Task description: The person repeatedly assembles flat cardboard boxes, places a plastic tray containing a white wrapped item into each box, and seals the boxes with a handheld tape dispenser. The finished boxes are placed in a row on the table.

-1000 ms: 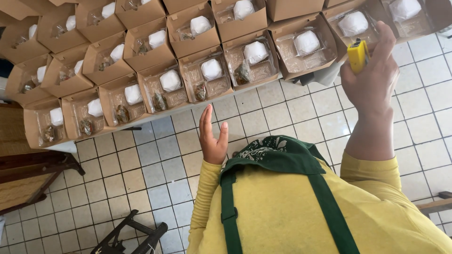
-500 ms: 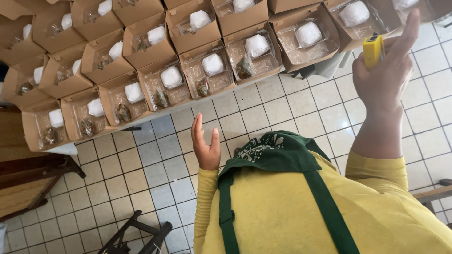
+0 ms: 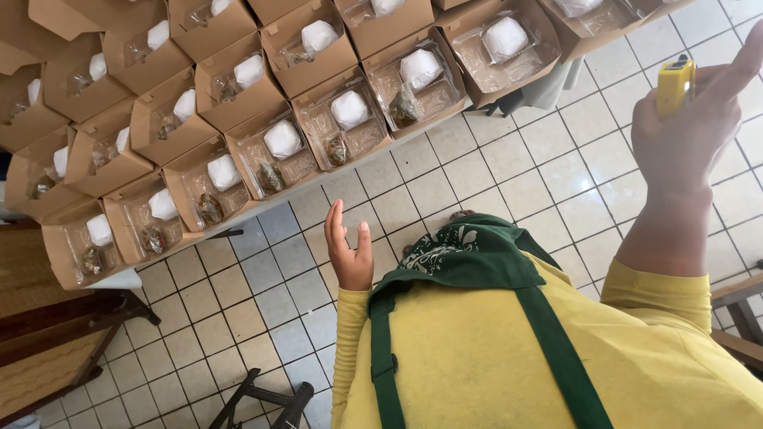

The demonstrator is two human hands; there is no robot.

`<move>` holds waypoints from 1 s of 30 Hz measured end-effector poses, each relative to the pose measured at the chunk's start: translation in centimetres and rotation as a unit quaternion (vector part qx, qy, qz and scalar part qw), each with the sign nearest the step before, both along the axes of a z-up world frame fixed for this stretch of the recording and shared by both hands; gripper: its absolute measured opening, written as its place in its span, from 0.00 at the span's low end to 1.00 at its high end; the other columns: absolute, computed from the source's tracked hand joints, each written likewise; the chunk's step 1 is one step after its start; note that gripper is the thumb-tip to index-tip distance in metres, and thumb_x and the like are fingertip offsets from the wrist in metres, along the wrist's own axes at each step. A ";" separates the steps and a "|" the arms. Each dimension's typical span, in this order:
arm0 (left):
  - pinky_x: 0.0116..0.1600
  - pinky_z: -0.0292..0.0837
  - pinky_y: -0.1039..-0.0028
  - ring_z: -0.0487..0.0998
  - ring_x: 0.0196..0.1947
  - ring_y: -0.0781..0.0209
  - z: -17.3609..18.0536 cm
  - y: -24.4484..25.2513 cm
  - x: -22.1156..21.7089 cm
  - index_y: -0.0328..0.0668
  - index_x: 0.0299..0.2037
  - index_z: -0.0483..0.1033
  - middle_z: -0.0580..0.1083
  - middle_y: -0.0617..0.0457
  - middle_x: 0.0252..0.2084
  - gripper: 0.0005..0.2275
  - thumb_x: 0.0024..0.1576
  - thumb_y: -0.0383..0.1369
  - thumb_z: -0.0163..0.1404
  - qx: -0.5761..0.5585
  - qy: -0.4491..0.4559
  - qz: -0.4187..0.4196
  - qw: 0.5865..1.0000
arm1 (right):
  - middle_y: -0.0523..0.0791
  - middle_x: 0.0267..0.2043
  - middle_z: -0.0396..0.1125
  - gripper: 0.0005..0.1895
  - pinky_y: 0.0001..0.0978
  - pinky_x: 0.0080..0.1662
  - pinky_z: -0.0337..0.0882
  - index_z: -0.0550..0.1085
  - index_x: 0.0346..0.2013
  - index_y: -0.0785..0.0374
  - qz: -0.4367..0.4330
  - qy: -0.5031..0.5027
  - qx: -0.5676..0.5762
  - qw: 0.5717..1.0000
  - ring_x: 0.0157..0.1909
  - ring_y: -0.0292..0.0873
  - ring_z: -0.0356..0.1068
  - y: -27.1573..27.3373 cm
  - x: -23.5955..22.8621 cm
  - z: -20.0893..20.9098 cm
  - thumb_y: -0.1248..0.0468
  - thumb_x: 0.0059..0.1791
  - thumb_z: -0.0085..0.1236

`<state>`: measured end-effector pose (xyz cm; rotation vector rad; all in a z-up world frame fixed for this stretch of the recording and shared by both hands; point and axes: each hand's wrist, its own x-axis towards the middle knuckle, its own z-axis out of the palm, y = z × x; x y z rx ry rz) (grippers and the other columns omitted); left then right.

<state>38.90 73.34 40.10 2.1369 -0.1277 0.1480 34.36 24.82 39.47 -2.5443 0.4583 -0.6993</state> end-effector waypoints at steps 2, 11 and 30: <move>0.66 0.66 0.59 0.67 0.70 0.48 0.0 0.3 0.0 0.38 0.71 0.62 0.64 0.43 0.72 0.24 0.64 0.32 0.51 -0.003 0.003 -0.006 1.000 | 0.48 0.47 0.64 0.49 0.33 0.48 0.72 0.31 0.78 0.62 -0.012 0.011 -0.011 1.000 0.44 0.45 0.71 0.1 -0.5 0.0 0.78 0.52 0.50; 0.66 0.66 0.60 0.67 0.70 0.48 -0.2 2.0 -0.5 0.38 0.70 0.62 0.64 0.43 0.72 0.24 0.64 0.32 0.51 -0.004 0.007 -0.009 1.000 | 0.51 0.44 0.70 0.48 0.38 0.48 0.76 0.40 0.74 0.70 -0.046 0.112 -0.102 0.987 0.45 0.49 0.75 1.9 -0.2 0.1 0.72 0.48 0.61; 0.72 0.63 0.61 0.67 0.69 0.44 0.1 11.7 -7.5 0.36 0.68 0.65 0.66 0.41 0.69 0.22 0.65 0.32 0.51 0.020 -0.067 0.137 0.988 | 0.55 0.46 0.71 0.19 0.48 0.50 0.72 0.69 0.57 0.69 0.162 0.059 -0.022 0.985 0.49 0.57 0.73 15.7 4.7 0.8 0.69 0.54 0.65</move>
